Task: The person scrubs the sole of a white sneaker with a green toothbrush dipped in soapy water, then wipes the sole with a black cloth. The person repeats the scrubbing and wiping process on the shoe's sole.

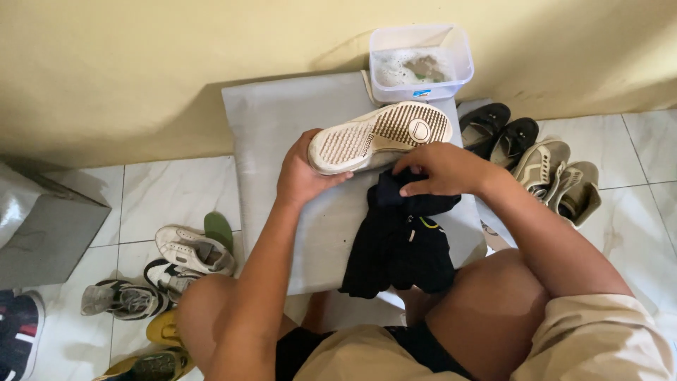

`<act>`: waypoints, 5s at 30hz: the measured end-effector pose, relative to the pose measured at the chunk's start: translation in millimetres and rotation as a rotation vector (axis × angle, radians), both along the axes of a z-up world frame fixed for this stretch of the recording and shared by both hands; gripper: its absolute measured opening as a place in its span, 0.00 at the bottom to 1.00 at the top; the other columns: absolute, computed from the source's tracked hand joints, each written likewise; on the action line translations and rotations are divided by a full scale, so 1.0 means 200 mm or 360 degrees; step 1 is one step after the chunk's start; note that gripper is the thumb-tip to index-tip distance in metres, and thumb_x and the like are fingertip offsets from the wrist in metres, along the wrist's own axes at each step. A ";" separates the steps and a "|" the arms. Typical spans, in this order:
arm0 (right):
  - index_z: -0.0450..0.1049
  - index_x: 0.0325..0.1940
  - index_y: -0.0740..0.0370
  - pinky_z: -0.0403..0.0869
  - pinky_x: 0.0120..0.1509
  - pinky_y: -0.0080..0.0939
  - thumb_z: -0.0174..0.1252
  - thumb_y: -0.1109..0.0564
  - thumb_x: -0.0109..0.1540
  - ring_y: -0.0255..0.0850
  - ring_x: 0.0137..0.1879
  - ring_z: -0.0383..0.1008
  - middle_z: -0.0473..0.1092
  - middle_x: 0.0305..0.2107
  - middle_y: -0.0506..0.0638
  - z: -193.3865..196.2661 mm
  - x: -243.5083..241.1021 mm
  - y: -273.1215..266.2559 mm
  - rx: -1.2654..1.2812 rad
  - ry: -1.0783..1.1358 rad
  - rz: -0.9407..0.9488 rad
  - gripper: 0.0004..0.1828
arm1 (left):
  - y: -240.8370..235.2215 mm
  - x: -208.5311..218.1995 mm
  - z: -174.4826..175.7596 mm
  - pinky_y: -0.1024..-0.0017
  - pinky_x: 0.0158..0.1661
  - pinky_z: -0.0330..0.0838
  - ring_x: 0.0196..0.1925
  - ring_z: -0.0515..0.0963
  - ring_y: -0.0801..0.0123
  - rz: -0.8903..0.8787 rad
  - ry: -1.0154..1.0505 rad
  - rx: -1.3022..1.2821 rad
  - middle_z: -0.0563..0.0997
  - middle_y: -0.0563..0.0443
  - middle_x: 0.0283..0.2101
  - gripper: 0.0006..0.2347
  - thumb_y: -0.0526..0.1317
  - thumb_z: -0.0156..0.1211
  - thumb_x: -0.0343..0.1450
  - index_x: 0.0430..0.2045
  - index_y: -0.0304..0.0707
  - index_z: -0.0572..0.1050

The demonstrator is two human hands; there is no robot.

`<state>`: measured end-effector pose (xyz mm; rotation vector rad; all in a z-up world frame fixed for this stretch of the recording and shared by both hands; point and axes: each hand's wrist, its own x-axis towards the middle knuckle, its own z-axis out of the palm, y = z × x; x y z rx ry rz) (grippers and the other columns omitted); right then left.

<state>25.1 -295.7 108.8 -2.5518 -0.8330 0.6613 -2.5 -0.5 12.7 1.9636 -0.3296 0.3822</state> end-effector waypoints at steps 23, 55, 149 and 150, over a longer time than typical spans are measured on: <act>0.72 0.66 0.50 0.68 0.55 0.54 0.54 0.45 0.69 0.53 0.58 0.68 0.68 0.51 0.52 -0.19 0.07 0.28 0.0236 -0.1264 -0.0036 0.22 | 0.00 0.01 -0.05 0.55 0.52 0.77 0.51 0.82 0.48 0.0126 0.0047 -0.0030 0.82 0.44 0.45 0.37 0.49 0.86 0.47 0.50 0.43 0.75; 0.78 0.58 0.63 0.70 0.64 0.55 0.57 0.48 0.69 0.58 0.62 0.74 0.75 0.51 0.58 -0.19 0.10 0.33 0.0496 -0.1420 0.0062 0.20 | 0.01 0.02 -0.02 0.54 0.54 0.76 0.53 0.82 0.46 0.0055 0.0208 -0.0074 0.82 0.43 0.46 0.38 0.48 0.85 0.46 0.51 0.43 0.74; 0.71 0.43 0.60 0.70 0.51 0.60 0.42 0.47 0.74 0.60 0.47 0.75 0.73 0.34 0.55 -0.17 0.08 0.19 0.1166 -0.1097 0.0602 0.18 | -0.02 0.01 0.00 0.52 0.56 0.74 0.52 0.81 0.43 0.0134 0.0203 0.0091 0.81 0.40 0.45 0.39 0.47 0.87 0.45 0.50 0.42 0.73; 0.71 0.42 0.60 0.70 0.49 0.62 0.42 0.47 0.74 0.61 0.44 0.75 0.72 0.32 0.55 -0.17 0.09 0.18 0.1241 -0.1038 0.0500 0.18 | -0.01 0.02 -0.03 0.53 0.55 0.75 0.51 0.81 0.44 0.0136 0.0164 0.0089 0.81 0.40 0.44 0.39 0.49 0.87 0.45 0.50 0.43 0.73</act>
